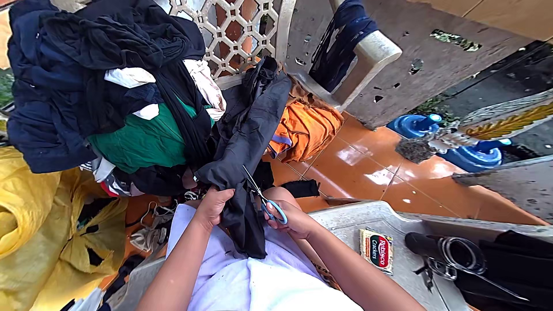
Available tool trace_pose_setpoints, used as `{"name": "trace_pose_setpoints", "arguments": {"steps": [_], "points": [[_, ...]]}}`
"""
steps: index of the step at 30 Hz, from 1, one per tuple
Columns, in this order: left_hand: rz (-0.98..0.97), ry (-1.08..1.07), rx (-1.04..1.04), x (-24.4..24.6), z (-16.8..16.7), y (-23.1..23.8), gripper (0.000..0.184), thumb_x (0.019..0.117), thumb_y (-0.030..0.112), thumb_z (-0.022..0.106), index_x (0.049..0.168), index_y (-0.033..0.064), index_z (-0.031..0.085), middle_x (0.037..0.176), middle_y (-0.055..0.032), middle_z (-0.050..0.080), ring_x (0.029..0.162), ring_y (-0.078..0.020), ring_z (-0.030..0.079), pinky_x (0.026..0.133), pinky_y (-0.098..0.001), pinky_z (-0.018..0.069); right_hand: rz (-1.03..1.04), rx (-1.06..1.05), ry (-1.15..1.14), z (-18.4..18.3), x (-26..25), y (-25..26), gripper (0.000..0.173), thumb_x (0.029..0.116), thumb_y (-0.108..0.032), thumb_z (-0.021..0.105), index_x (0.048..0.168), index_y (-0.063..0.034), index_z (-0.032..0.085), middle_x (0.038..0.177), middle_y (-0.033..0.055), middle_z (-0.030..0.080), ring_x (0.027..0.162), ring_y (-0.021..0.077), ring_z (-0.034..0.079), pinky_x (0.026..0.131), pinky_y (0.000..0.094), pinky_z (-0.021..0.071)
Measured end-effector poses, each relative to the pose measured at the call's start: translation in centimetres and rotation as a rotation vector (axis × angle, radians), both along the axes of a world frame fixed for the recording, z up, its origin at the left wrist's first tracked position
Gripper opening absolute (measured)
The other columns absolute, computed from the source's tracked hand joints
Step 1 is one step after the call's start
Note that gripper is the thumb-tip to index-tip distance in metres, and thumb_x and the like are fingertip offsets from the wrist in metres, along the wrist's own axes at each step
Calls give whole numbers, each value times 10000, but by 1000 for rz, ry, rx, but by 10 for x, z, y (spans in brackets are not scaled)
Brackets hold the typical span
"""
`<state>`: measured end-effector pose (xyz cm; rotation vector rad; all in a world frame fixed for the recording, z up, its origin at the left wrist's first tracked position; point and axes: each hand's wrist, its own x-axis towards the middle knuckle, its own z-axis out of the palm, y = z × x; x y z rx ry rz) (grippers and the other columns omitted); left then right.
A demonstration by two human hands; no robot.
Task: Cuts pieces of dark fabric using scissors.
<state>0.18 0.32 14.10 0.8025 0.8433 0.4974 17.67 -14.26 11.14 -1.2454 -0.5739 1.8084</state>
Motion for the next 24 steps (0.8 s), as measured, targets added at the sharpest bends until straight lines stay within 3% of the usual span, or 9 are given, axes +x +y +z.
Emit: {"name": "trace_pose_setpoints", "arguments": {"steps": [8, 19, 24], "points": [[-47, -20, 25, -5, 0, 3, 284, 888, -147, 548, 1098, 43, 569, 926, -42, 734, 866, -116, 719, 823, -308, 606, -1, 9, -15, 2, -3, 16, 279, 1008, -391, 505, 882, -146, 546, 592, -103, 514, 420, -37, 389, 410, 117, 314], [-44, -33, -11, -9, -2, 2, 283, 885, -149, 545, 1084, 50, 577, 914, -51, 738, 858, -125, 724, 814, -314, 610, -47, 1, 15, 3, -10, 15, 225, 982, -328, 553, 844, -149, 559, 598, -89, 532, 428, -29, 417, 409, 122, 328], [-44, -27, -17, -9, 0, 0, 285, 885, -150, 534, 1083, 51, 575, 908, -43, 737, 849, -118, 722, 809, -309, 609, -3, -19, 70, 6, -11, 16, 281, 1041, -358, 455, 887, -138, 538, 593, -93, 512, 413, -40, 374, 399, 112, 297]]}}
